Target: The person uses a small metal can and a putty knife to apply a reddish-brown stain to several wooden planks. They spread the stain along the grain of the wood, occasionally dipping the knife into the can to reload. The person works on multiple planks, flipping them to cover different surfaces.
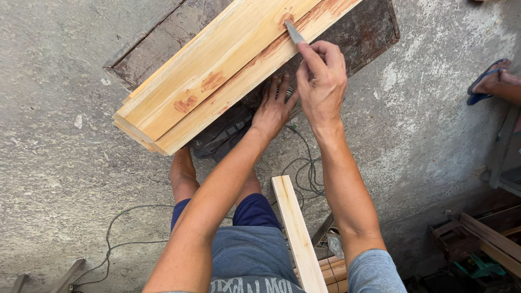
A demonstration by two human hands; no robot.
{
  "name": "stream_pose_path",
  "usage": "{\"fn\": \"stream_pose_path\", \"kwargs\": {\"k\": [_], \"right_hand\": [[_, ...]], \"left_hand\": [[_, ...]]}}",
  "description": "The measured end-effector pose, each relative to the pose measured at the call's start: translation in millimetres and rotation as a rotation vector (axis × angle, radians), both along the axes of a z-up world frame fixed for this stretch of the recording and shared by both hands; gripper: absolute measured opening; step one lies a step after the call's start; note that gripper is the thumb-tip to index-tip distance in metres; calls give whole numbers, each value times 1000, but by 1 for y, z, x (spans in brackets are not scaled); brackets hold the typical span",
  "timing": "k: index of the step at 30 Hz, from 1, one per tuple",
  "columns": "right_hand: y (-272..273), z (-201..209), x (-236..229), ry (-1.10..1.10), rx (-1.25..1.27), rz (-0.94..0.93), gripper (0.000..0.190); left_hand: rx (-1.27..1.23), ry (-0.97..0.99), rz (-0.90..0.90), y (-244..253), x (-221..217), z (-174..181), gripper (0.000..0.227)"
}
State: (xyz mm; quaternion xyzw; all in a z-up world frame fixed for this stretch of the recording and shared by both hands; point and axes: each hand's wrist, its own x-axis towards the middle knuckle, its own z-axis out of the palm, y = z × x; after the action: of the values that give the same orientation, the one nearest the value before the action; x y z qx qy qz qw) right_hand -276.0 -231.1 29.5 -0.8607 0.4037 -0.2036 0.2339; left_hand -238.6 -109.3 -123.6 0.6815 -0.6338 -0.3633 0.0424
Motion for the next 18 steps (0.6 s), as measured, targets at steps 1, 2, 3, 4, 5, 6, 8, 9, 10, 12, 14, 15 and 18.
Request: {"fn": "stream_pose_path", "kwargs": {"k": [1,2,3,4,5,6,8,9,10,12,14,15,18], "right_hand": [[-1,-1,1,-3,3,22,32],[-2,-1,2,-4,5,45,32],[-5,-3,2,-11,-4,13,30],[-7,-4,2,-17,-10,-19,29],[-7,-5,1,-22,-16,-52,28],[-9,-6,1,-8,-3,-42,29],[-11,-7,1,23,26,-21,30],[-10,-6,1,29,3,-4,30],[-11,-6,2,35,-22,15,30],[-9,-4,2,35,-74,24,30],[-8,-3,3,20,-130,4,31],[-8,-3,3,13,-99,22,32],[-6,-4,2,0,-48,64,33]], "left_hand": [[-20,17,20,0,1,0,76],[-40,35,40,0,1,-1,74],[-19,7,9,0,1,-2,77],[4,-19,-22,1,0,-3,80],[26,-46,-54,3,-1,-3,83],[5,-43,-39,2,-1,-3,82],[-35,-35,-8,1,-1,-4,79],[-14,-35,-16,2,-1,-3,82],[4,-36,-22,1,-1,-3,85],[27,-44,-31,1,-1,-2,87],[33,-62,-40,2,-1,-2,84],[25,-47,-25,0,1,-2,85],[12,-11,6,1,-1,-5,87]]}}
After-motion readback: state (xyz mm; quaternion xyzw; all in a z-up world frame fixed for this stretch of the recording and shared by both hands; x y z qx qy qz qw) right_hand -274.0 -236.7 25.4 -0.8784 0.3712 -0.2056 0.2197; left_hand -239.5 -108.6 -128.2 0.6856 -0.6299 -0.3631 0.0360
